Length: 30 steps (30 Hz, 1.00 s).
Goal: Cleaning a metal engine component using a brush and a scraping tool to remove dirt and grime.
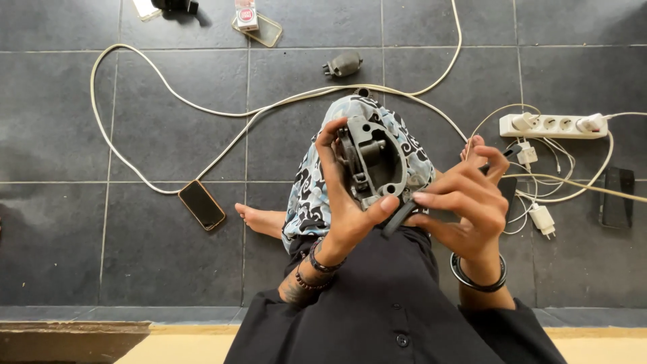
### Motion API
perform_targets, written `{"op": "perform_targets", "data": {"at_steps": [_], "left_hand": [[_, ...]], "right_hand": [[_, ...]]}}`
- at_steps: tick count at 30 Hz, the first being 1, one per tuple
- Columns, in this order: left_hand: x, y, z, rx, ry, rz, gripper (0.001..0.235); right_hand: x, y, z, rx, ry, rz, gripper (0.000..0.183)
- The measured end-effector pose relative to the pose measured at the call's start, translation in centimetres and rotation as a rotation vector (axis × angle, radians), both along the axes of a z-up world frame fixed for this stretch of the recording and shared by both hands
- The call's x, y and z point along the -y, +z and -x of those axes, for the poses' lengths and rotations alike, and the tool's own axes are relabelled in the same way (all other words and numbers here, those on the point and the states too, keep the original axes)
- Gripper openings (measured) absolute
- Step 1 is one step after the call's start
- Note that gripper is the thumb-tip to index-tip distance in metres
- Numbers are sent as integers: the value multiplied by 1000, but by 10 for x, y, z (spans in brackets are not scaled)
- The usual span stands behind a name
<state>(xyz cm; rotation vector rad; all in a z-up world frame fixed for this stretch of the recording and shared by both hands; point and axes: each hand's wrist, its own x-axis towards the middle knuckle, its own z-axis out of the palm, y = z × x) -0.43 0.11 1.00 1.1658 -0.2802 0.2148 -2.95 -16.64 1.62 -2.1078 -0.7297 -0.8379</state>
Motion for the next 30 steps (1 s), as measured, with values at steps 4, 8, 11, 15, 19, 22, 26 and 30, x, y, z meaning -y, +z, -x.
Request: {"op": "perform_targets", "data": {"at_steps": [4, 8, 11, 15, 19, 22, 26, 30], "left_hand": [[-1, -1, 2, -12, 28, -20, 93], [-1, -3, 3, -9, -13, 54, 90], [-1, -3, 1, 9, 30, 9, 90], [3, 0, 2, 58, 0, -18, 85], [8, -2, 3, 70, 17, -28, 91], [11, -1, 5, 51, -25, 14, 87], [20, -11, 3, 90, 86, 9, 91], [34, -23, 2, 187, 145, 173, 100]], "right_hand": [[8, -1, -4, -9, -126, -79, 20], [9, -15, -1, 46, -36, -50, 28], [10, -20, -6, 15, -41, -120, 28], [3, -14, 6, 19, 10, -12, 25], [14, -20, 2, 46, -105, -156, 33], [9, -28, 8, 28, -13, -174, 29], [-10, -38, 28, -164, -116, -371, 31], [-31, -70, 53, -316, -116, -677, 30]]}}
